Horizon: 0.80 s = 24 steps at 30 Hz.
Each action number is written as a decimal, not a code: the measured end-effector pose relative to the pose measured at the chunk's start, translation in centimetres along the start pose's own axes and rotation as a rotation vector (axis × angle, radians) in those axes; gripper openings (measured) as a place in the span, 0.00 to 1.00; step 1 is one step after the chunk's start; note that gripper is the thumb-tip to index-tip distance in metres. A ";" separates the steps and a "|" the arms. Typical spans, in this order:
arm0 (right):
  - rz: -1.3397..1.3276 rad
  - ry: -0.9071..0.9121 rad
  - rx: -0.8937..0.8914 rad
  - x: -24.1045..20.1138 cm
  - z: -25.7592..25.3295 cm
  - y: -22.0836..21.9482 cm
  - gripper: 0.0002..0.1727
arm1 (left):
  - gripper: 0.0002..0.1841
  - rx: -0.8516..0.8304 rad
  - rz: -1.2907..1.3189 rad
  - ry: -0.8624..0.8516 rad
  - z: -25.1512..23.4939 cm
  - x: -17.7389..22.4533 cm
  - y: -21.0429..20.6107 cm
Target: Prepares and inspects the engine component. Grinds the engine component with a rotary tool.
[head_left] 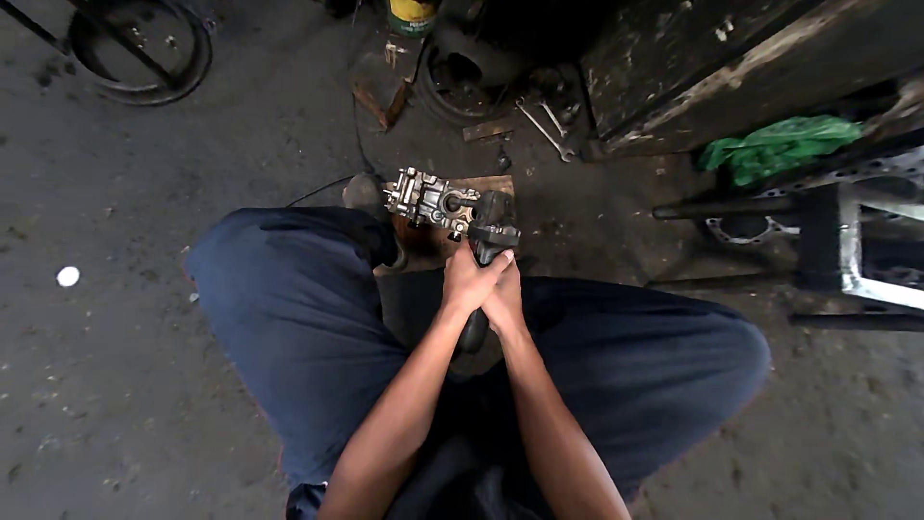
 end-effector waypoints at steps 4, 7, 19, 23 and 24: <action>-0.070 0.021 -0.035 -0.1 0.0 -0.2 0.32 | 0.33 0.002 -0.031 0.015 0.2 0.2 0.1; -0.198 -0.026 -0.057 0.6 -0.1 -0.7 0.29 | 0.33 -0.006 -0.082 0.016 0.2 0.2 0.0; -0.387 -0.201 -0.110 3.6 -2.0 -1.5 0.19 | 0.29 -0.051 -0.210 0.029 -1.3 -0.5 -0.9; -0.363 -0.186 -0.131 3.2 -1.9 -1.0 0.19 | 0.30 -0.041 -0.199 0.022 -0.9 -0.2 -1.1; -0.356 -0.183 -0.138 3.0 -1.8 -0.9 0.18 | 0.30 -0.040 -0.195 0.024 -0.8 -0.1 -1.1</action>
Point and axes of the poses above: each hand's wrist, its own z-axis away from the middle knuckle, its own y-axis out of the back of the hand, x = y × z, the point moved 9 cm from there along -z, towards the middle knuckle, and after that the axes turned 9 degrees about -y, right-handed, at the moved point
